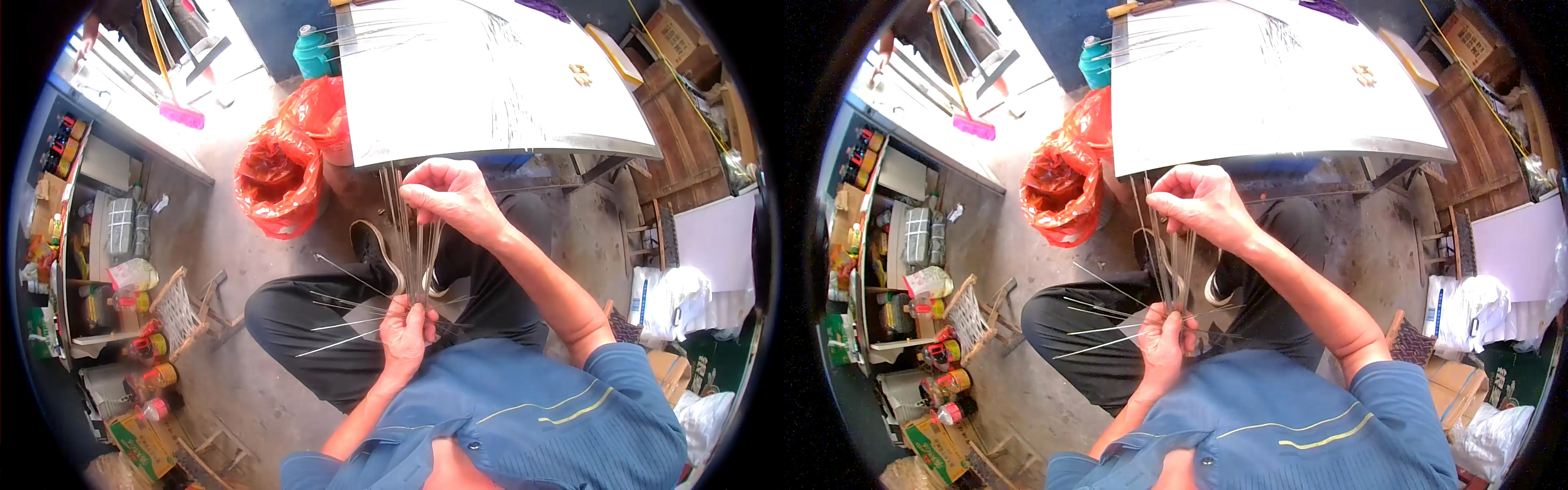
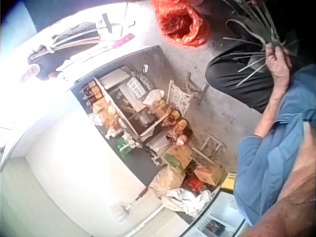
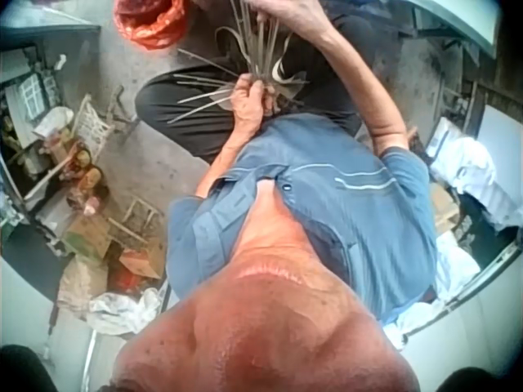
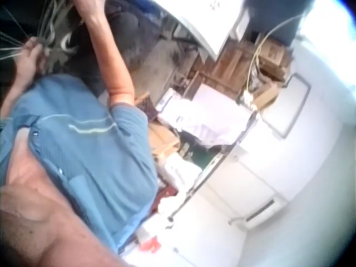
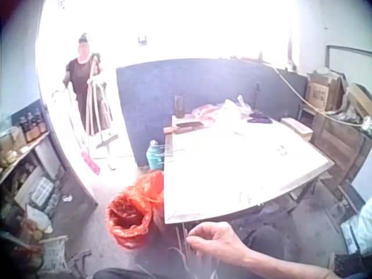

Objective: The person organizes a bundle of thin sticks by hand, pulling individual sticks from a pile on a metal table and grouping them into a held cluster.

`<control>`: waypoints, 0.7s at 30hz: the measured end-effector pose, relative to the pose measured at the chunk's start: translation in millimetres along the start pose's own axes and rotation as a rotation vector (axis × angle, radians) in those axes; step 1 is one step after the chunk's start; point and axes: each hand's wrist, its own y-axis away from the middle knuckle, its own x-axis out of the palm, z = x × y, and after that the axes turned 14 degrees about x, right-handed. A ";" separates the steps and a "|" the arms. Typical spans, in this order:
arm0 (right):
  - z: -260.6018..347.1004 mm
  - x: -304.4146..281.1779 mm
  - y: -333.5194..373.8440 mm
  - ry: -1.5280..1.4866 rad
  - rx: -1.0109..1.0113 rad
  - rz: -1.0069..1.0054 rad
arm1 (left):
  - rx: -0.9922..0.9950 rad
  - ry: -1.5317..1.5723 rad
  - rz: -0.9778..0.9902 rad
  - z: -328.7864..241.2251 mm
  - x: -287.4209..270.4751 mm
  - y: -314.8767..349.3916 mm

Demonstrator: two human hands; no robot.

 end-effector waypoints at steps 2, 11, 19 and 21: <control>-1.0 0.9 -0.4 -0.004 0.009 -0.002 | 0.006 0.004 -0.014 0.8 1.9 0.0; -5.5 -2.1 -3.3 -0.074 0.062 0.043 | -0.018 -0.024 -0.022 -1.6 2.2 0.2; -14.4 -2.7 -7.0 -0.160 0.078 0.079 | -0.024 0.014 -0.009 -1.3 -1.6 0.6; -15.0 -2.5 -7.2 -0.159 0.088 0.074 | -0.032 0.012 -0.011 -1.3 -1.7 0.3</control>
